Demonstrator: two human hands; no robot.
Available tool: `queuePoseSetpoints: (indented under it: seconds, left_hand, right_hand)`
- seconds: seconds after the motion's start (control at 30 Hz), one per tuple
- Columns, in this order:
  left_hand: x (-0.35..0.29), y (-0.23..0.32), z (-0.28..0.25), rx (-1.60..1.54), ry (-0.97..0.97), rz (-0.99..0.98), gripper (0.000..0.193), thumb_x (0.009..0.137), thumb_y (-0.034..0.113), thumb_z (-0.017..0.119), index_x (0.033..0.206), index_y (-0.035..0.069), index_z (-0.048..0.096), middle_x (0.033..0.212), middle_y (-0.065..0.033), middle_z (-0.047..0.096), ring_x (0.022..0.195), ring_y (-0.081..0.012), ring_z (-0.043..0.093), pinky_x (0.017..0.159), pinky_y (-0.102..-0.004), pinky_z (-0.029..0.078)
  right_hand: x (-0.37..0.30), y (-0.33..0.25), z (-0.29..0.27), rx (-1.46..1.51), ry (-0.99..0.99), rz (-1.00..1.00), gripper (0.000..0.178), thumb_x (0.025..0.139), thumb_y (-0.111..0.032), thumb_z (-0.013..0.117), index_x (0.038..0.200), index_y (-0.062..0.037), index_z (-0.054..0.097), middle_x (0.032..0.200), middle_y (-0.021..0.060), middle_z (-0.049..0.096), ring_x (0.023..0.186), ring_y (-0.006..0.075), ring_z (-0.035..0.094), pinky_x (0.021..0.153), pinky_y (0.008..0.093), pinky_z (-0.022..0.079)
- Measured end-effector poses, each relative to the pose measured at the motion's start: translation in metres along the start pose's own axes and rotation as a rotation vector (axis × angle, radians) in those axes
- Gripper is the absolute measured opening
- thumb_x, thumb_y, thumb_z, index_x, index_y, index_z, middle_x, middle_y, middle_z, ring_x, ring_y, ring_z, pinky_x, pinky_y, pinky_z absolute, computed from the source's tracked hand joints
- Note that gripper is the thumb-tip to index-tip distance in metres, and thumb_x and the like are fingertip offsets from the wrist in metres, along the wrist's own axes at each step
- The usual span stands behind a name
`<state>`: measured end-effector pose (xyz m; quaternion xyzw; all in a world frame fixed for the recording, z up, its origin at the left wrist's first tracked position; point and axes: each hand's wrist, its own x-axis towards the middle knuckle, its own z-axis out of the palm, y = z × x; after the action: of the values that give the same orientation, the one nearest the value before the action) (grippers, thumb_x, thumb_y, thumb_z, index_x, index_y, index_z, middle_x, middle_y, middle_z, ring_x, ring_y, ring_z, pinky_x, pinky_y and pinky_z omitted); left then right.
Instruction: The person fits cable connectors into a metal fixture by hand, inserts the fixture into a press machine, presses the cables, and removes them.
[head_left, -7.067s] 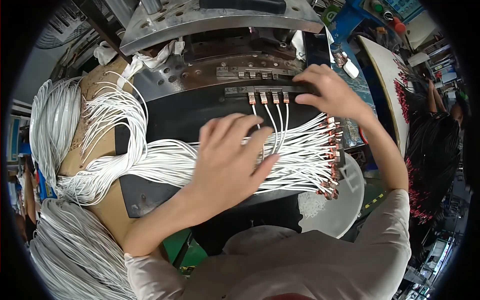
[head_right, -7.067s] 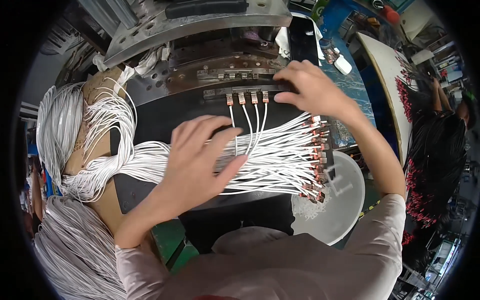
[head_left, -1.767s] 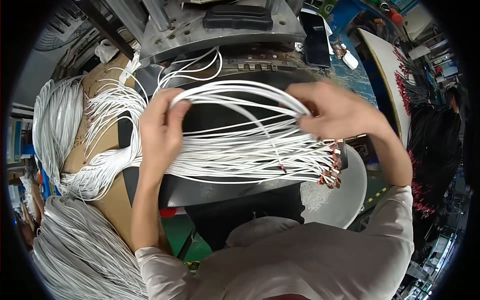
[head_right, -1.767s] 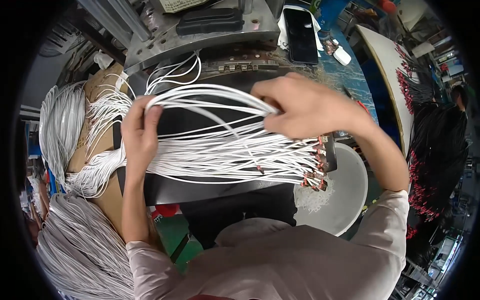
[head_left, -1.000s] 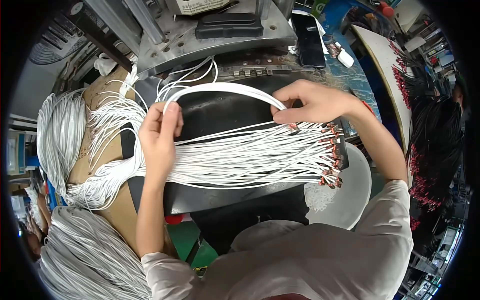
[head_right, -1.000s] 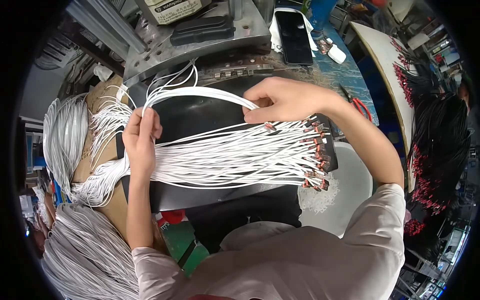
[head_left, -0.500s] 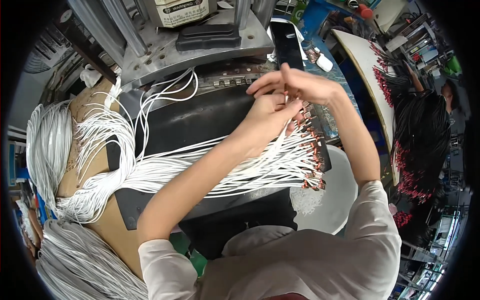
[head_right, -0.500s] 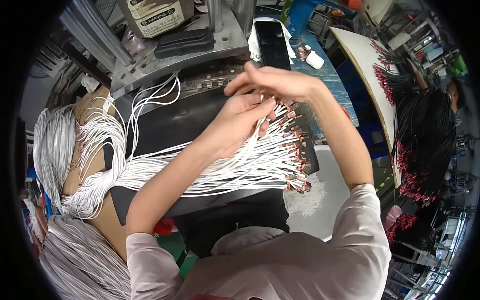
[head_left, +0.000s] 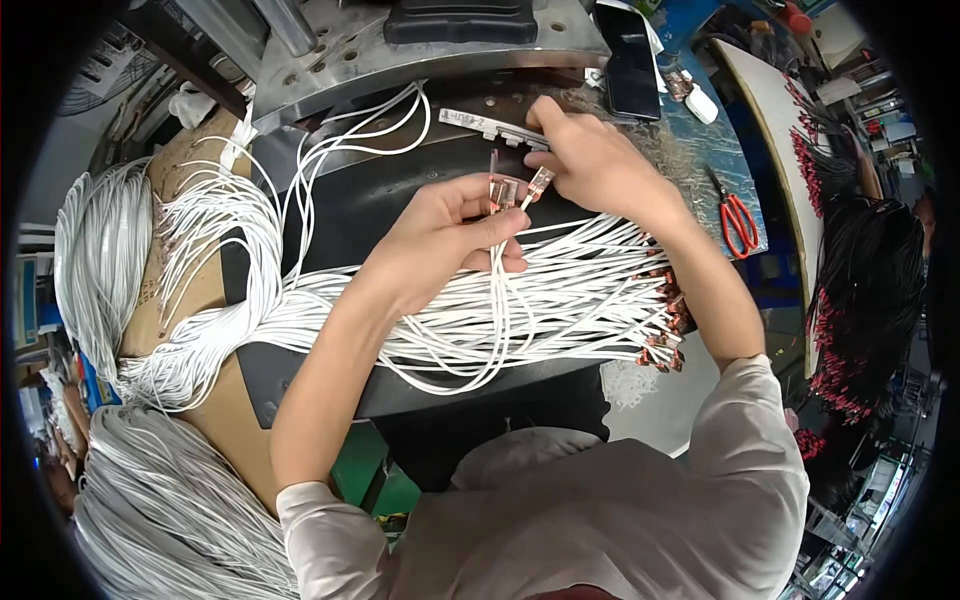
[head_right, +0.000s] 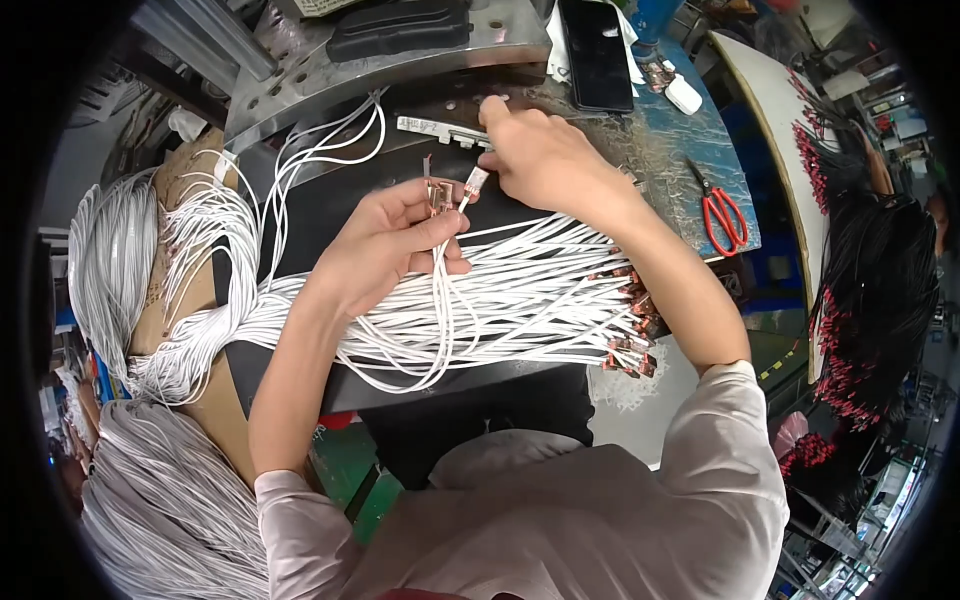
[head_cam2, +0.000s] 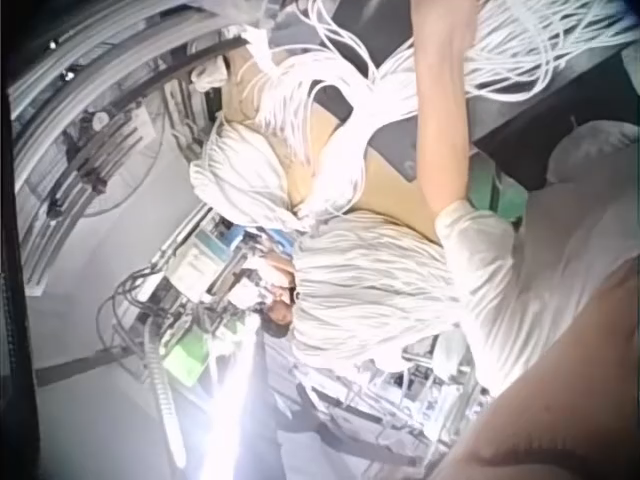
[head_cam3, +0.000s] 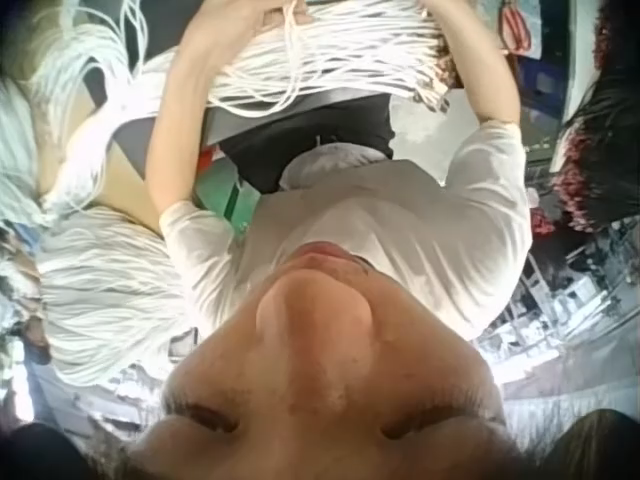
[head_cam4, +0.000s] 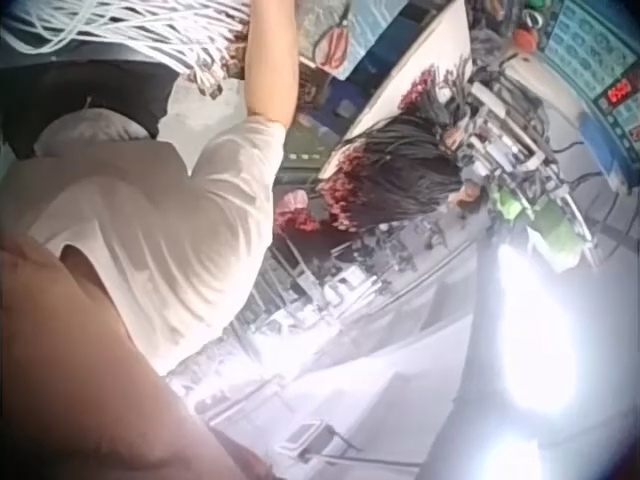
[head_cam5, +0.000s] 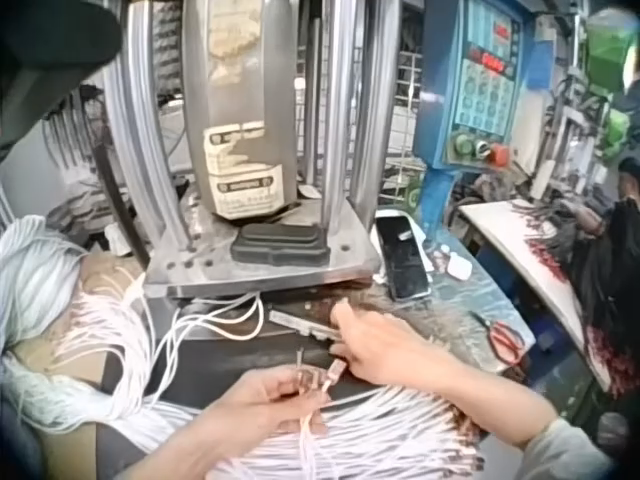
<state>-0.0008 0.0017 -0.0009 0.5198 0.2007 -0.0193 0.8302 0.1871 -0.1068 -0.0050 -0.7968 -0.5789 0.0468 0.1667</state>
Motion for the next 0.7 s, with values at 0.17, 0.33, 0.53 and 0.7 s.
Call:
queuePoseSetpoints:
  seconds: [0.17, 0.33, 0.53, 0.7]
  left_hand:
    - [0.008, -0.001, 0.011, 0.105, 0.128, -0.025, 0.024, 0.089, 0.007, 0.071, 0.109, -0.004, 0.063, 0.090, -0.0077, 0.068, 0.079, -0.0122, 0.067, 0.065, -0.0249, 0.054]
    - [0.016, -0.006, 0.017, 0.183, 0.167, -0.040, 0.026, 0.087, 0.008, 0.074, 0.107, -0.005, 0.063, 0.086, -0.0091, 0.069, 0.076, -0.0125, 0.067, 0.065, -0.0253, 0.055]
    - [0.016, -0.006, 0.022, 0.115, 0.250, 0.045, 0.021, 0.087, 0.010, 0.075, 0.099, -0.005, 0.065, 0.083, -0.0082, 0.069, 0.072, -0.0117, 0.066, 0.060, -0.0237, 0.052]
    - [0.000, 0.002, 0.011, 0.207, 0.084, -0.057, 0.019, 0.087, 0.010, 0.076, 0.093, -0.004, 0.065, 0.081, -0.0073, 0.068, 0.067, -0.0096, 0.062, 0.057, -0.0219, 0.049]
  right_hand:
    - [-0.011, 0.014, -0.010, 0.966, -0.145, 0.342, 0.027, 0.100, -0.028, 0.059, 0.106, -0.0017, 0.062, 0.078, 0.0035, 0.064, 0.075, 0.0153, 0.062, 0.068, 0.0277, 0.048]
    - [-0.016, 0.005, -0.004, 1.200, -0.056, 0.328, 0.028, 0.102, -0.030, 0.055, 0.104, -0.0030, 0.064, 0.080, -0.0002, 0.062, 0.075, 0.0061, 0.058, 0.065, 0.0233, 0.047]
    - [-0.021, -0.002, -0.010, 1.180, -0.128, 0.370, 0.028, 0.103, -0.029, 0.054, 0.108, -0.0028, 0.064, 0.083, 0.0015, 0.065, 0.074, 0.0075, 0.059, 0.066, 0.0220, 0.047]
    - [-0.017, 0.010, 0.005, 0.740, 0.216, 0.097, 0.027, 0.102, -0.028, 0.055, 0.109, -0.0031, 0.064, 0.087, 0.0025, 0.067, 0.072, 0.0064, 0.058, 0.065, 0.0215, 0.047]
